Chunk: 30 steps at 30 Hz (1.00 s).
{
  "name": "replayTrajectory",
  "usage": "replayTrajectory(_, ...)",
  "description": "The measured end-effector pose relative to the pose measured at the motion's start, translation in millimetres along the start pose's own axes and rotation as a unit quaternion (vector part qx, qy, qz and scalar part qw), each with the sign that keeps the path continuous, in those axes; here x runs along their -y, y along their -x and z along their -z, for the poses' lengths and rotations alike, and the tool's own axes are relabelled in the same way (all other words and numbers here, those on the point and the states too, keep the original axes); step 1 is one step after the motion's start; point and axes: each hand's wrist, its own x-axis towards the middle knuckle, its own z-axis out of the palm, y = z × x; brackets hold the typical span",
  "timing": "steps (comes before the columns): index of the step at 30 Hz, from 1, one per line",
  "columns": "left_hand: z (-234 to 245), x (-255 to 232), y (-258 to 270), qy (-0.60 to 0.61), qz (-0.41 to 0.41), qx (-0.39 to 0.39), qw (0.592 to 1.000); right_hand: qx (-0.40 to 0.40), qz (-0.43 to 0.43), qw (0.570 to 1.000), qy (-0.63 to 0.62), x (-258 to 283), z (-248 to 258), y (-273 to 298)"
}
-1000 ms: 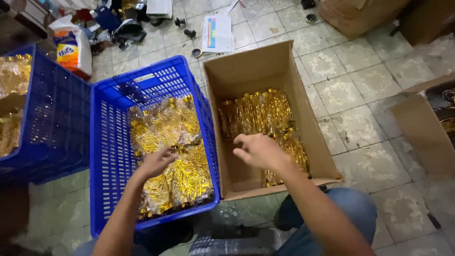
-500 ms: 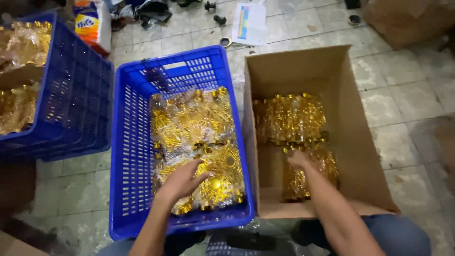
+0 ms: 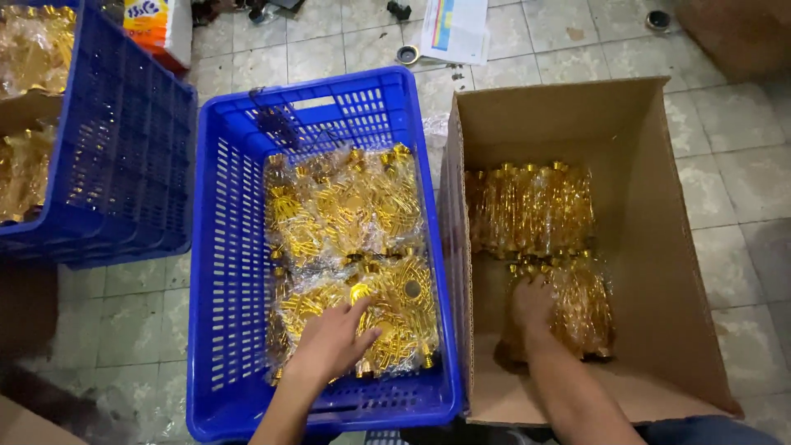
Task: Transferring gold-colored decorative items from a blue plastic crate into a cardboard box for shipping or storage.
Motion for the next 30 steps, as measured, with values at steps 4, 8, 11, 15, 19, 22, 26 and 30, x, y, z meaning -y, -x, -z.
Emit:
replayTrajectory(4,-1,-1,1,-0.003,-0.004,-0.002,1.0,0.032,0.036,0.997,0.064,4,25,15)
replayTrajectory(8,1,-5,3,-0.005,0.007,0.029,1.0,0.129,0.036,0.991,-0.008,10,43,21)
replayTrajectory(11,0,0,-1,-0.006,0.007,0.023,1.0,0.156,0.024,0.982,-0.106,10,15,-3)
replayTrajectory(15,4,0,1,-0.012,0.002,0.012,1.0,0.225,-0.004,0.964,-0.139,0,79,31)
replayTrajectory(19,6,3,2,0.009,0.0,-0.012,1.0,0.302,0.012,0.934,-0.192,3,98,0)
replayTrajectory(22,6,1,4,0.034,-0.042,-0.078,0.996,0.32,0.132,0.909,-0.232,-40,179,37)
replayTrajectory(26,6,-17,8,0.18,-0.153,-0.181,0.955,0.16,0.083,0.941,-0.285,-62,270,66)
replayTrajectory(30,-18,-38,1,0.385,-0.255,-0.242,0.853,-0.027,0.205,0.856,-0.474,-94,306,122)
